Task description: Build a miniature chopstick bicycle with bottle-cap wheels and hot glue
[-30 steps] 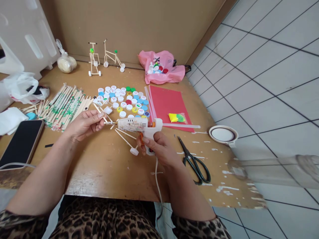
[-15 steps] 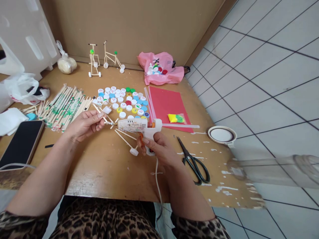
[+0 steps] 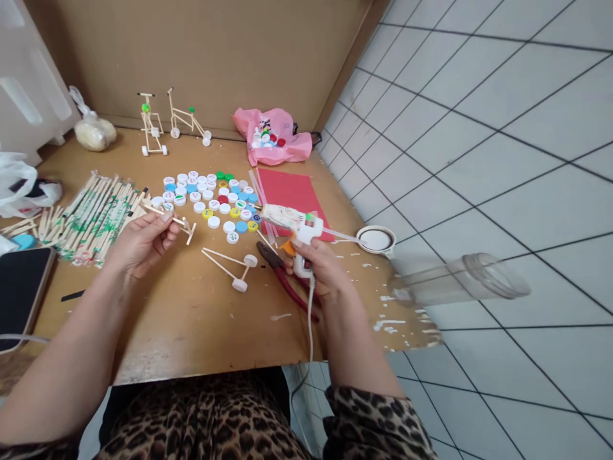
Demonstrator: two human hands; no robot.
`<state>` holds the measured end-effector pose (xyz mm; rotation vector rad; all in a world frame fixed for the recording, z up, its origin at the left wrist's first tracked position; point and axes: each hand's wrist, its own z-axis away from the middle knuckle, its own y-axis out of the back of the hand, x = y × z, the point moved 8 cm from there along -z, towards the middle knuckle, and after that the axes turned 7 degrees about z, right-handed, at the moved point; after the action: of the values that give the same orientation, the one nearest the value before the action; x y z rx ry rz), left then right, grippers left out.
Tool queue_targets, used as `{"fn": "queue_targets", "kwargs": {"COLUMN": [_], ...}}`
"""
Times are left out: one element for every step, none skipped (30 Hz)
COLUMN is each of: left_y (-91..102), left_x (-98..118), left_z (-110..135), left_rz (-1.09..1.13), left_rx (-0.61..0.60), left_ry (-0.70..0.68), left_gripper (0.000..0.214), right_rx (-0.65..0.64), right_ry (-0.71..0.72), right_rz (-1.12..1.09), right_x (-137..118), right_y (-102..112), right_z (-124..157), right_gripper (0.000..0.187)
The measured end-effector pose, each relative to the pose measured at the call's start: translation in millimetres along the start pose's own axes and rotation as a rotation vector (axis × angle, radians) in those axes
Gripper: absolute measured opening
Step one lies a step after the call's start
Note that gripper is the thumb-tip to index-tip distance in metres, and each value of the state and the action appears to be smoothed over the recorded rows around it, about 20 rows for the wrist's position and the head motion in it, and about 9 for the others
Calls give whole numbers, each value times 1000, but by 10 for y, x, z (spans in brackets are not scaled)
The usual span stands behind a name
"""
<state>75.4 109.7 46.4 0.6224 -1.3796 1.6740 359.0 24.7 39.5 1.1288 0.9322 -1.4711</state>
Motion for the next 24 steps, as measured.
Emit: {"fn": "queue_targets", "kwargs": {"left_y": [-7, -14, -20, -25, -30, -35, -40, -48, -58, -69, -79, -86, -87, -83, -76, -70, -68, -67, -68, -68, -68, -66, -64, -63], "left_x": [6, 10, 12, 12, 12, 12, 12, 13, 15, 17, 19, 21, 22, 22, 23, 25, 28, 31, 36, 42, 48, 54, 60, 65], "left_z": [9, 18, 28, 39, 50, 61, 72, 82, 90, 96, 100, 102, 101, 99, 95, 90, 84, 79, 75, 72, 72, 74, 77, 82], "left_rz": [11, 20, 27, 32, 37, 42, 44, 44, 39, 31, 19, 6, -4, -11, -15, -20, -25, -34, -43, -52, -57, -58, -56, -51], "left_rx": [6, 13, 21, 29, 40, 50, 60, 66, 65, 62, 56, 52, 51, 55, 61, 64, 62, 59, 55, 54, 55, 60, 67, 73], "left_ry": [-1, -4, -7, -11, -17, -24, -30, -38, -47, -56, -65, -72, -79, -85, -91, -96, -101, -106, -111, -116, -120, -124, -127, -130], "left_gripper": [19, 19, 20, 20, 21, 22, 23, 24, 25, 25, 25, 25, 25, 25, 26, 26, 26, 27, 28, 28, 28, 29, 30, 31], "right_rx": [75, 133, 175, 216, 245, 274, 306, 338, 377, 420, 459, 490, 515, 537, 559, 582, 611, 635, 643, 620, 555, 445, 307, 169], "right_ry": [-48, -91, -118, -137, -155, -175, -193, -209, -220, -226, -228, -227, -231, -248, -266, -272, -244, -177, -60, 100, 255, 387, 466, 501], "right_rz": [55, 108, 154, 203, 257, 313, 373, 441, 523, 629, 745, 852, 950, 1040, 1122, 1200, 1277, 1355, 1407, 1424, 1414, 1384, 1361, 1356], "right_x": [30, 59, 79, 96, 112, 128, 140, 145, 137, 113, 78, 38, -1, -33, -65, -103, -160, -229, -304, -373, -411, -413, -374, -308], "right_y": [161, 311, 443, 563, 660, 744, 816, 876, 931, 981, 1021, 1050, 1070, 1086, 1094, 1083, 1044, 959, 819, 620, 380, 107, -174, -445], "right_z": [19, 39, 56, 70, 79, 87, 95, 102, 112, 124, 138, 152, 169, 190, 214, 238, 259, 272, 275, 273, 266, 251, 225, 196], "right_gripper": [47, 47, 47, 46, 45, 44, 43, 42, 42, 43, 43, 45, 45, 45, 44, 40, 35, 30, 24, 21, 20, 19, 18, 17]}}
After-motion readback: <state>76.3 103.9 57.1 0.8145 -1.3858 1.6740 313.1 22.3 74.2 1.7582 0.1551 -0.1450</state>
